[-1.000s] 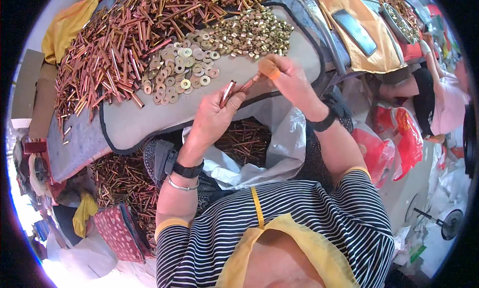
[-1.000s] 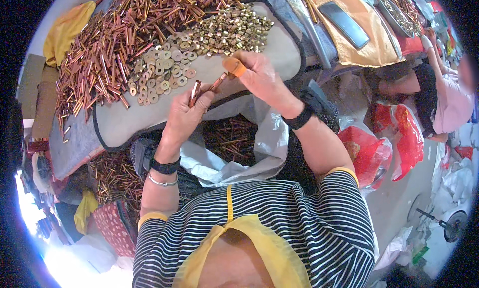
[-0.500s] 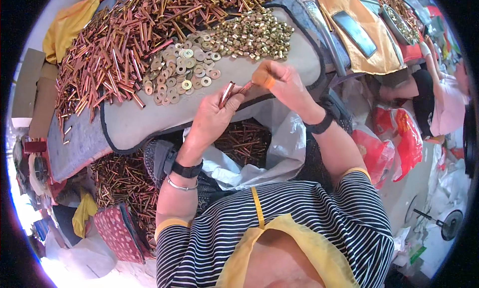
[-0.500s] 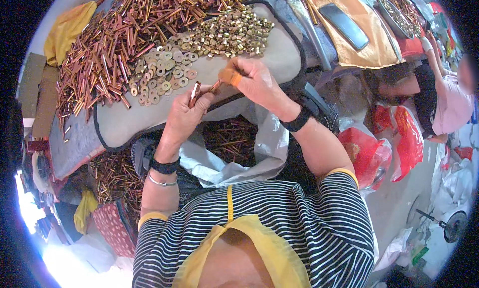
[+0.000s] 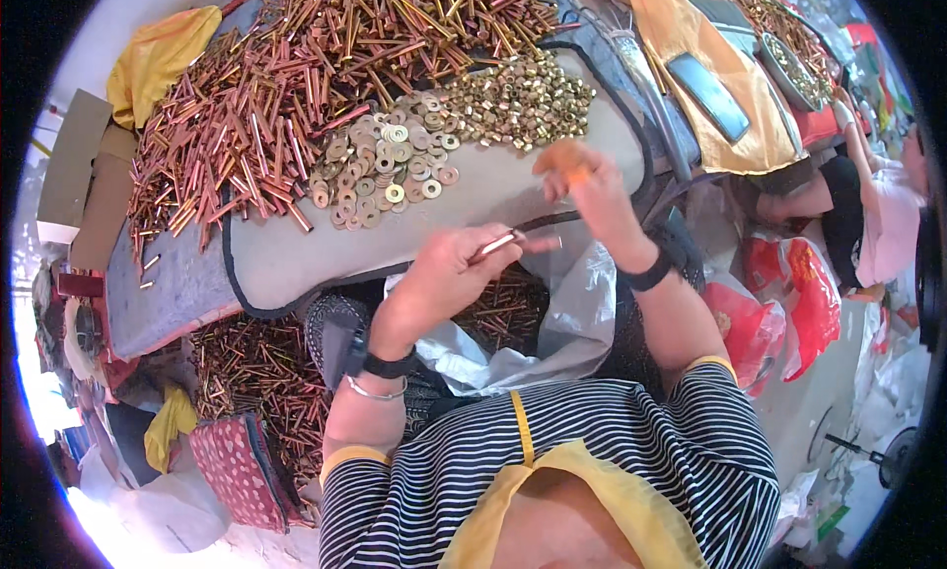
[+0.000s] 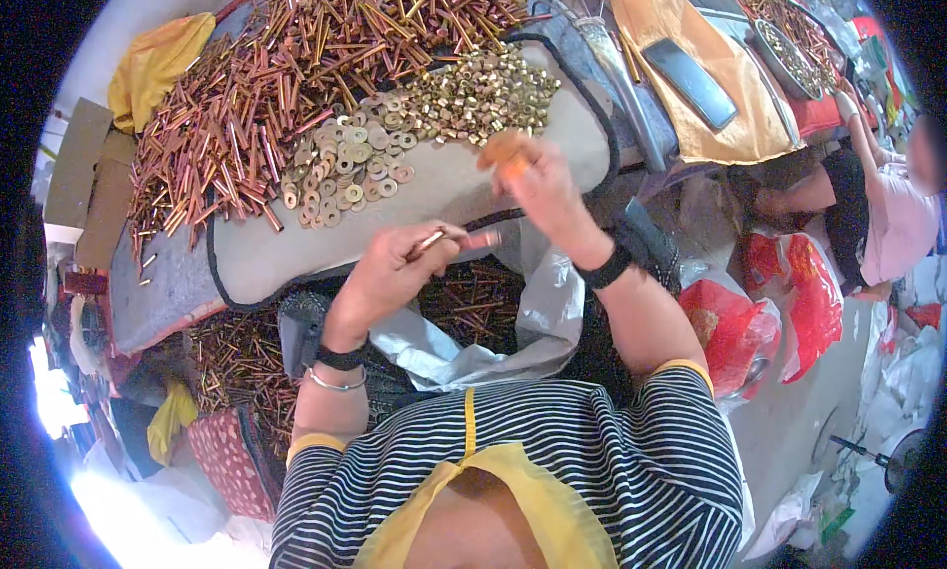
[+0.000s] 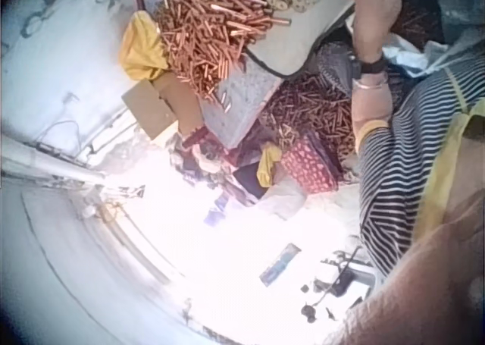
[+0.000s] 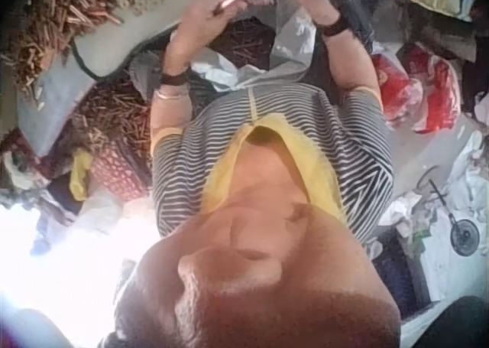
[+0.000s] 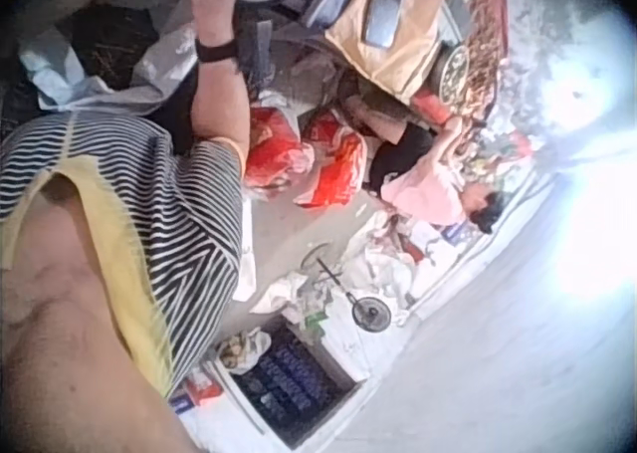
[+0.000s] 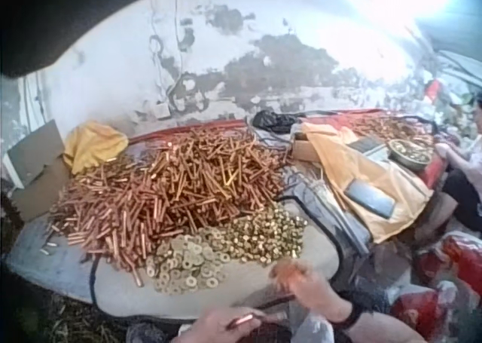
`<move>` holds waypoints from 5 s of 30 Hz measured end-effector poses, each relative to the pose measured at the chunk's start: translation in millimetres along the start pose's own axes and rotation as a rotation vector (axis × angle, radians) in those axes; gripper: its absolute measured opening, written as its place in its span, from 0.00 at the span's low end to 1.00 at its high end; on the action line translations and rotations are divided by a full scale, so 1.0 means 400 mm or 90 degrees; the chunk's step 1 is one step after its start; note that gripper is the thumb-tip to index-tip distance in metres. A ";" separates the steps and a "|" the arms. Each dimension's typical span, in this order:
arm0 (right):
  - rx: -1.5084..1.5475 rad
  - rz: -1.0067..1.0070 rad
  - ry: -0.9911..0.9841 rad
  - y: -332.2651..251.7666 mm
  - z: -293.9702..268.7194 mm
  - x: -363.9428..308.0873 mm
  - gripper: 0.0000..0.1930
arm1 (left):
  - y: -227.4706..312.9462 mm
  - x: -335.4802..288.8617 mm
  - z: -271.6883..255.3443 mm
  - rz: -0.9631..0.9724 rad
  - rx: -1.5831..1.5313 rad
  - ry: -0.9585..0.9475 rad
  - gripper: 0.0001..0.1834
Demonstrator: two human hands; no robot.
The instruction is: Assembling metal tubes with flat metal washers by sliding them on and placing them in a bag.
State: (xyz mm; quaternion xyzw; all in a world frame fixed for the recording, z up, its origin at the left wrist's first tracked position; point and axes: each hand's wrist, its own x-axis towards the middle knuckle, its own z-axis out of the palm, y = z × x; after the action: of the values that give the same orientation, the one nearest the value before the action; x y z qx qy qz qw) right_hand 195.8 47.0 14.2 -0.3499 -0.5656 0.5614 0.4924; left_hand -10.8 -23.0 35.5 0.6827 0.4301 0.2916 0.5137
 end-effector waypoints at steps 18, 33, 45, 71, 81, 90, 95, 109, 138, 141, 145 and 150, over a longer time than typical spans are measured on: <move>-0.801 -0.435 0.133 -0.008 0.158 0.533 0.06 | -0.048 0.007 -0.105 -0.028 -0.646 0.289 0.15; -0.431 -0.212 0.009 -0.054 0.099 0.252 0.10 | -0.074 0.006 -0.124 0.078 -0.687 0.501 0.12; -0.681 -0.270 -0.193 -0.041 0.116 0.068 0.08 | -0.083 0.025 -0.101 0.153 -0.671 0.534 0.09; -0.427 -0.113 -0.164 -0.083 0.096 0.036 0.14 | -0.077 0.032 -0.079 0.049 -0.700 0.375 0.08; -0.270 -0.102 -0.136 -0.072 0.092 0.032 0.12 | -0.076 0.039 -0.070 0.039 -0.695 0.351 0.07; -0.493 -0.344 -0.033 -0.074 0.117 0.008 0.20 | -0.049 0.046 0.008 -0.001 -0.565 0.279 0.10; -0.330 -0.479 -0.051 -0.030 0.147 -0.001 0.27 | -0.065 0.063 0.066 -0.011 -0.661 0.197 0.14; -0.625 -0.455 0.000 0.026 0.091 0.159 0.10 | -0.070 0.053 -0.064 0.105 -0.816 0.288 0.18; 0.109 0.053 -0.093 -0.035 0.049 0.034 0.08 | -0.031 0.033 -0.019 -0.063 -0.530 0.198 0.14; 0.114 0.047 -0.098 -0.038 0.039 0.040 0.08 | -0.037 0.038 -0.016 -0.076 -0.481 0.206 0.14; -0.084 -0.076 -0.119 -0.035 0.039 0.033 0.07 | -0.039 0.040 0.002 -0.098 -0.370 0.205 0.14; -0.135 -0.145 -0.119 -0.035 0.036 0.032 0.07 | -0.032 0.035 -0.017 -0.143 -0.452 0.116 0.13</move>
State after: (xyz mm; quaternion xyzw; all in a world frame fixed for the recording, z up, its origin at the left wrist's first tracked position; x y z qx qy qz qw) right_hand 181.0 53.1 31.5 -0.2800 -0.7010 0.4692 0.4582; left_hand -13.9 -6.1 24.7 0.3821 0.4180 0.4241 0.7067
